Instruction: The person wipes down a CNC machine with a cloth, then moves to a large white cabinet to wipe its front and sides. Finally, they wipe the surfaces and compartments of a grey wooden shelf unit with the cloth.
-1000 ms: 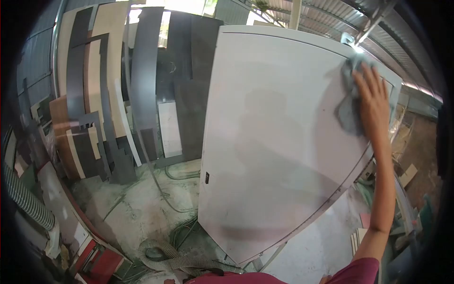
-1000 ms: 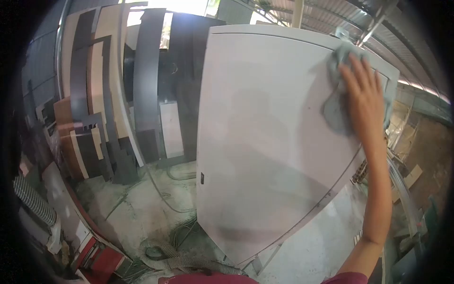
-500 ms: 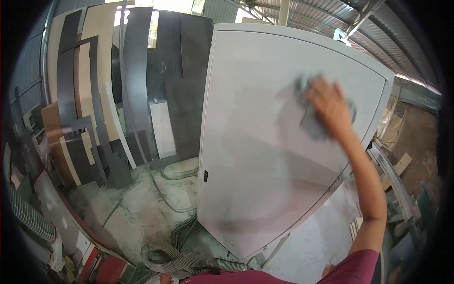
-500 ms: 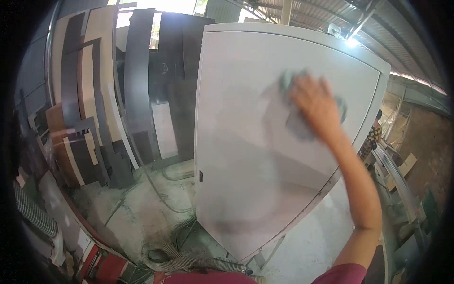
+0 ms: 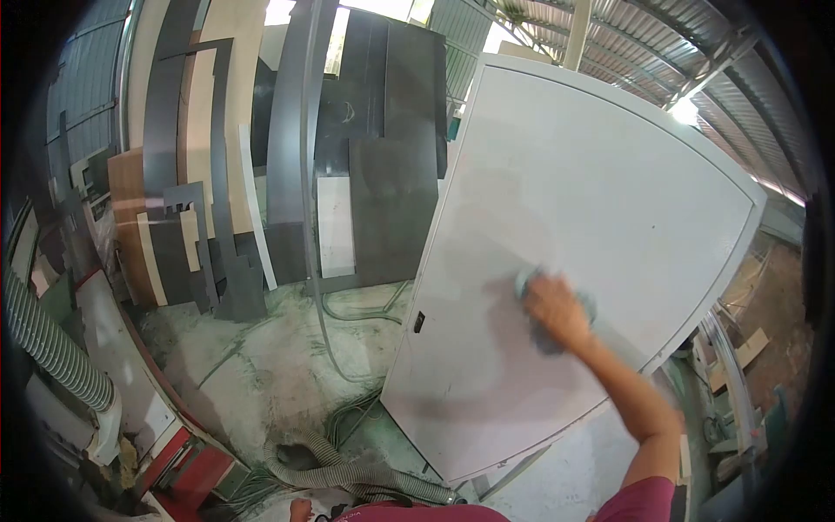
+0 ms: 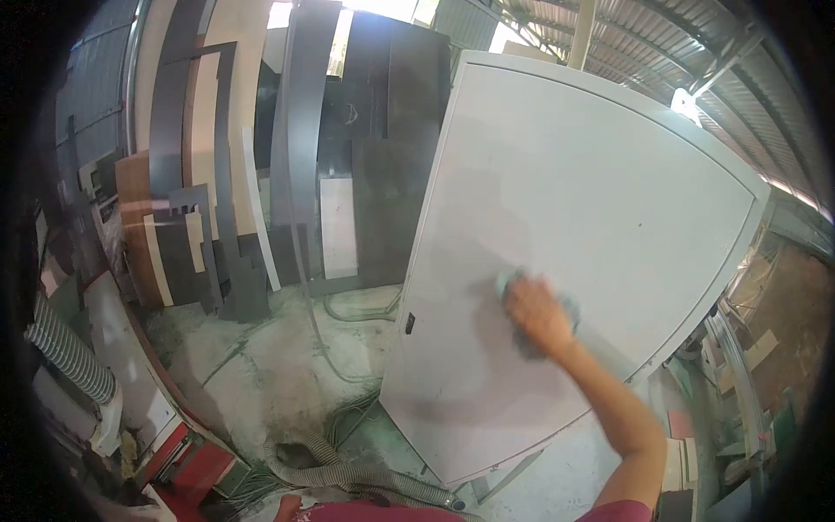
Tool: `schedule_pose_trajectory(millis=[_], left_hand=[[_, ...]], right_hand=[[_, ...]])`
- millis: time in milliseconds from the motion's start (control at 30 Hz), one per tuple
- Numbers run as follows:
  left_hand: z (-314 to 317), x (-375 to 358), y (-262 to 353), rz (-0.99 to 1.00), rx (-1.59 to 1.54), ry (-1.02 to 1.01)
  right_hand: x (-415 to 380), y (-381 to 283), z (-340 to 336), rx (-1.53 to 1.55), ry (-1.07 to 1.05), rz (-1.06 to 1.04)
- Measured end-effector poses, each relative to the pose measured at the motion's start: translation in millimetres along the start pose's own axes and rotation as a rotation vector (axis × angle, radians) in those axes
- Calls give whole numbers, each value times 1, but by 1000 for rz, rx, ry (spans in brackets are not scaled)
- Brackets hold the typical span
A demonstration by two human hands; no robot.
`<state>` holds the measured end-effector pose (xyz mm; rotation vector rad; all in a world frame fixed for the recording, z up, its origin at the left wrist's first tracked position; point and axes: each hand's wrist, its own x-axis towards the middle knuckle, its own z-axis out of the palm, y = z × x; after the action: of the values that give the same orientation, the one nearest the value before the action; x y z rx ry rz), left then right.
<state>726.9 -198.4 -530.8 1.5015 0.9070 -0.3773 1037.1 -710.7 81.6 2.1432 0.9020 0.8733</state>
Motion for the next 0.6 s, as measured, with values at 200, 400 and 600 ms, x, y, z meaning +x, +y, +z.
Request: schedule_pose_trajectory(millis=[200, 400, 600], left_hand=[[-12, -1, 7, -145, 79, 76], [-17, -12, -1, -183, 9, 75], [-18, -35, -18, -129, -49, 206]], right_hand=[[2, -36, 36, 159, -176, -125], [121, 131, -78, -376, 326, 381], [173, 187, -119, -521, 460, 715]])
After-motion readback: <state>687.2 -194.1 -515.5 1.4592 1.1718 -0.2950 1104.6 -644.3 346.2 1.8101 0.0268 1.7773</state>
